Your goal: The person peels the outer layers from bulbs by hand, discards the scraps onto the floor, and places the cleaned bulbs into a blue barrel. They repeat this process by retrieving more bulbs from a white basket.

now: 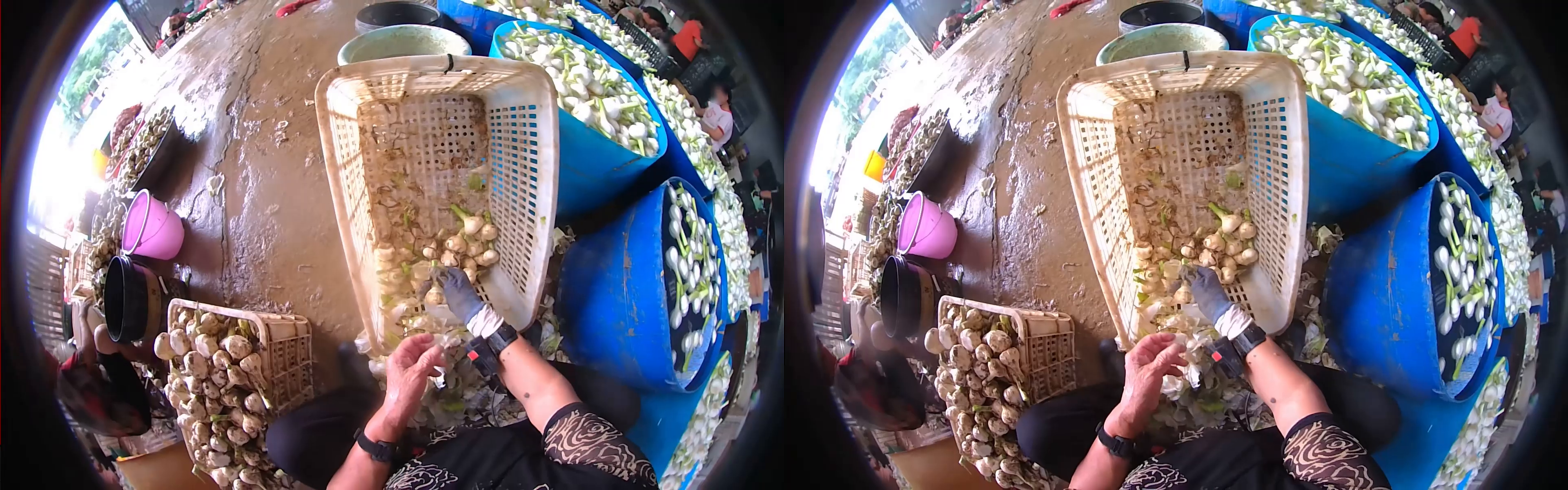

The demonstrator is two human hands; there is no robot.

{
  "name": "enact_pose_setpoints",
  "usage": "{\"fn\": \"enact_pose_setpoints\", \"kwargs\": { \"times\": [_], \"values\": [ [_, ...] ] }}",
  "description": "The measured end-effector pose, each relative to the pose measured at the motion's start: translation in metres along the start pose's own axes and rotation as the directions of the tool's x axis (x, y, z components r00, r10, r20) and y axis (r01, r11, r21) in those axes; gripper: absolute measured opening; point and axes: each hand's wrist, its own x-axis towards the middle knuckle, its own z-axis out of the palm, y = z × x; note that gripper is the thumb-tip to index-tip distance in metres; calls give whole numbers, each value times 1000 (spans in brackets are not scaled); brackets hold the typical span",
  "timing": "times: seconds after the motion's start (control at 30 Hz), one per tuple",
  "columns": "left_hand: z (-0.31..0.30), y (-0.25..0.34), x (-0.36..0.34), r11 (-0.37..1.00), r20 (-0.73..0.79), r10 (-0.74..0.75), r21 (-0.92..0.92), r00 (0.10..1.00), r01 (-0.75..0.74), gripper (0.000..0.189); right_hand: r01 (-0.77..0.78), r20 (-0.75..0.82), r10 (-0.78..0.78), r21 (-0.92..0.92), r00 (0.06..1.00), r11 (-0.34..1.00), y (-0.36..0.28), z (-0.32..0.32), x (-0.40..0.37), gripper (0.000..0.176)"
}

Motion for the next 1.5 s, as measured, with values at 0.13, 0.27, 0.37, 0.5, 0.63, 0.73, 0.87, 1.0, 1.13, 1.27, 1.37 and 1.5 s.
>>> {"fn": "enact_pose_setpoints", "kwargs": {
  "times": [0.13, 0.27, 0.37, 0.5, 0.63, 0.73, 0.87, 1.0, 1.13, 1.27, 1.37, 1.5],
  "values": [
    [3, -11, 4, 981, -124, 117, -140, 985, -134, 52, 543, -46, -601, -376, 798, 751, -68, 3, -74, 24],
    [1, -14, 8, 961, -55, 256, -94, 965, -261, 33, 308, -35, -324, 416, 946, 855, -118, 13, -131, 22],
    [-1, -12, -4, 957, 17, 252, -149, 967, -247, 31, 176, -16, -260, 776, 966, 606, -110, 8, -139, 22],
    [-5, -15, -14, 946, 6, 278, -177, 961, -273, 33, 467, -346, -314, 665, 884, 583, -120, -26, -142, 22],
    [-7, 3, -24, 889, 42, 403, -256, 914, -380, 42, 480, 292, -393, -349, 872, 805, -72, -41, -163, 33],
    [-6, 0, -23, 843, 5, 538, -5, 843, -538, 48, 449, 383, -245, -654, 891, 609, -56, -35, -179, 35],
    [-5, -5, -30, 736, 42, 556, 439, 830, -515, 56, 464, 22, -463, -14, 886, 886, -57, -35, -169, 38],
    [3, -15, -27, 477, 198, 671, 623, 714, -620, 61, 420, -13, -421, -61, 907, 906, -88, -16, -177, 37],
    [0, -19, -23, 497, 186, 676, 599, 713, -627, 61, 390, -98, -403, -127, 910, 912, -90, -6, -177, 32],
    [7, -15, -25, 797, 113, 531, 268, 840, -541, 59, 440, -81, -445, -75, 892, 895, -77, -8, -176, 28],
    [-4, -27, -6, 769, 156, 613, 108, 775, -630, 48, 645, -148, -683, -235, 716, 727, -58, -9, -171, 23],
    [-2, -4, -22, 967, 147, 183, -205, 972, -151, 29, 606, 153, -595, -32, 789, 795, -93, -35, -184, 16]
  ]
}}
